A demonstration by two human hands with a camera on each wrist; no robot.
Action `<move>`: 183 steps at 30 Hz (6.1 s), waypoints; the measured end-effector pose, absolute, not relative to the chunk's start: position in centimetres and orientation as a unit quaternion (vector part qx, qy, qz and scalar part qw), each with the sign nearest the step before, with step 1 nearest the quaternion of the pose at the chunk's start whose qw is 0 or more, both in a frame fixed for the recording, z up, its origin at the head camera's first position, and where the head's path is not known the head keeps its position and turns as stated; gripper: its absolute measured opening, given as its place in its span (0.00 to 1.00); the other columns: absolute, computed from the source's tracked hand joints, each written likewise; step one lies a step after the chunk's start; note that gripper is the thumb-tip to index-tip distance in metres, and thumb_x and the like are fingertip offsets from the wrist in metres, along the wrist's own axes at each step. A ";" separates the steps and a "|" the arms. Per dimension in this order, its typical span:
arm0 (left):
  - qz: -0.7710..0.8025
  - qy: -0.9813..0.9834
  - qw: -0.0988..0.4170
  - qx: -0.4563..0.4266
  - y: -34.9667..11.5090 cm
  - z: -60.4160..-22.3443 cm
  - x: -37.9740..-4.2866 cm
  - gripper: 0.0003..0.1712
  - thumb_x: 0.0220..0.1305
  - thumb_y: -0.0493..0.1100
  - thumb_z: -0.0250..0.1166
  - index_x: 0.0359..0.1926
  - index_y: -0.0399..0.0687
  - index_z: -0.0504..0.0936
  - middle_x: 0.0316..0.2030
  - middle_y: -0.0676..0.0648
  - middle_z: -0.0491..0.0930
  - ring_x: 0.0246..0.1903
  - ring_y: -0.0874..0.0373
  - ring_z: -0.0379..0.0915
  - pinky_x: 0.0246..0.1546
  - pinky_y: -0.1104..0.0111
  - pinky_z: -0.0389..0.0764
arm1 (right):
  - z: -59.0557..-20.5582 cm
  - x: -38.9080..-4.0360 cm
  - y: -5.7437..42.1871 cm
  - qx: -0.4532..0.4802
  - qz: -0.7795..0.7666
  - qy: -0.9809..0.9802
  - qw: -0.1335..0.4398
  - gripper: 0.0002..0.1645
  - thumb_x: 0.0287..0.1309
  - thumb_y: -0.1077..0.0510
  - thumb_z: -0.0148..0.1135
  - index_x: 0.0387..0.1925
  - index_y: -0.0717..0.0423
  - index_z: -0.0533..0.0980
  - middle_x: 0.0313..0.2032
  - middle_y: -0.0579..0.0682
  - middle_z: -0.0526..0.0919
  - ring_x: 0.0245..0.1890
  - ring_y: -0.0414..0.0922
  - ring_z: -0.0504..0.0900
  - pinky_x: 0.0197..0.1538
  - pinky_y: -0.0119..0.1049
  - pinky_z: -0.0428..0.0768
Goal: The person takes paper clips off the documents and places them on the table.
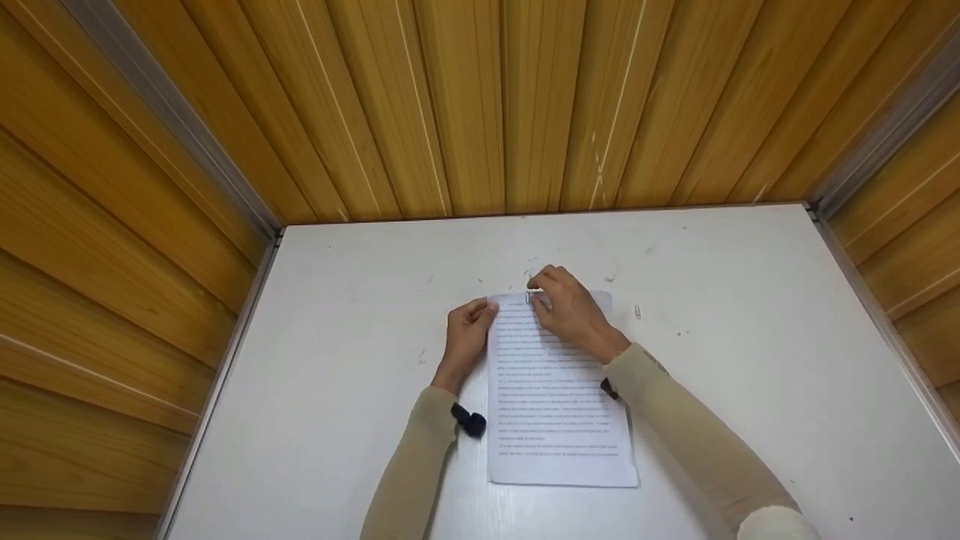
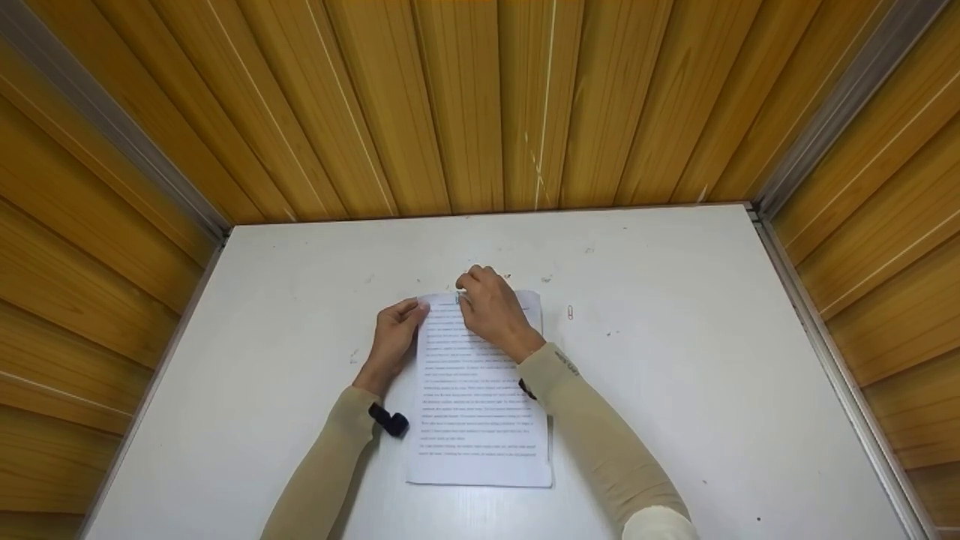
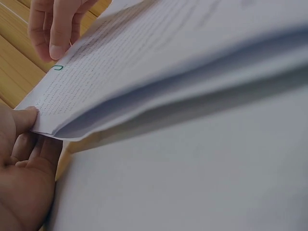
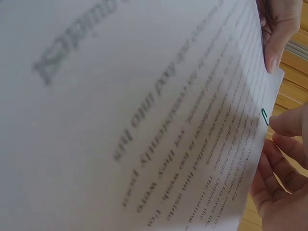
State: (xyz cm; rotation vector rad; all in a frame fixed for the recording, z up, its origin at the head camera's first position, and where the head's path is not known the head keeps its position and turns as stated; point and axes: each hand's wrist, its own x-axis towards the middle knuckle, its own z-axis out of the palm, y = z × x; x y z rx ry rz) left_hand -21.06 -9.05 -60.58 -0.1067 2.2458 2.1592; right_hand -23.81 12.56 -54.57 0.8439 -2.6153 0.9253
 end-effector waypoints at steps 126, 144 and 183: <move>0.702 0.711 0.013 -0.031 -9.0 -60.6 -21.0 0.19 0.80 0.44 0.63 0.62 0.38 0.85 0.47 0.42 0.91 0.40 0.57 0.89 0.42 0.71 0.85 | -54.3 -26.0 13.3 0.258 0.422 -0.866 0.075 0.09 0.71 0.66 0.66 0.48 0.63 0.87 0.42 0.56 0.90 0.39 0.48 0.88 0.45 0.43 0.87; 0.678 0.734 0.004 -0.038 -8.9 -60.7 -20.9 0.19 0.80 0.45 0.63 0.62 0.37 0.86 0.44 0.43 0.91 0.36 0.59 0.86 0.38 0.72 0.82 | -54.2 -25.7 12.7 0.220 0.426 -0.877 0.018 0.08 0.74 0.63 0.65 0.45 0.60 0.88 0.42 0.54 0.91 0.39 0.47 0.86 0.48 0.44 0.84; 0.683 0.730 -0.004 -0.016 -8.9 -60.2 -21.5 0.18 0.80 0.43 0.63 0.61 0.38 0.86 0.45 0.42 0.91 0.35 0.59 0.87 0.38 0.72 0.83 | -52.8 -26.6 14.3 0.209 0.439 -0.873 0.047 0.06 0.75 0.64 0.64 0.45 0.61 0.86 0.40 0.54 0.89 0.39 0.45 0.85 0.45 0.37 0.84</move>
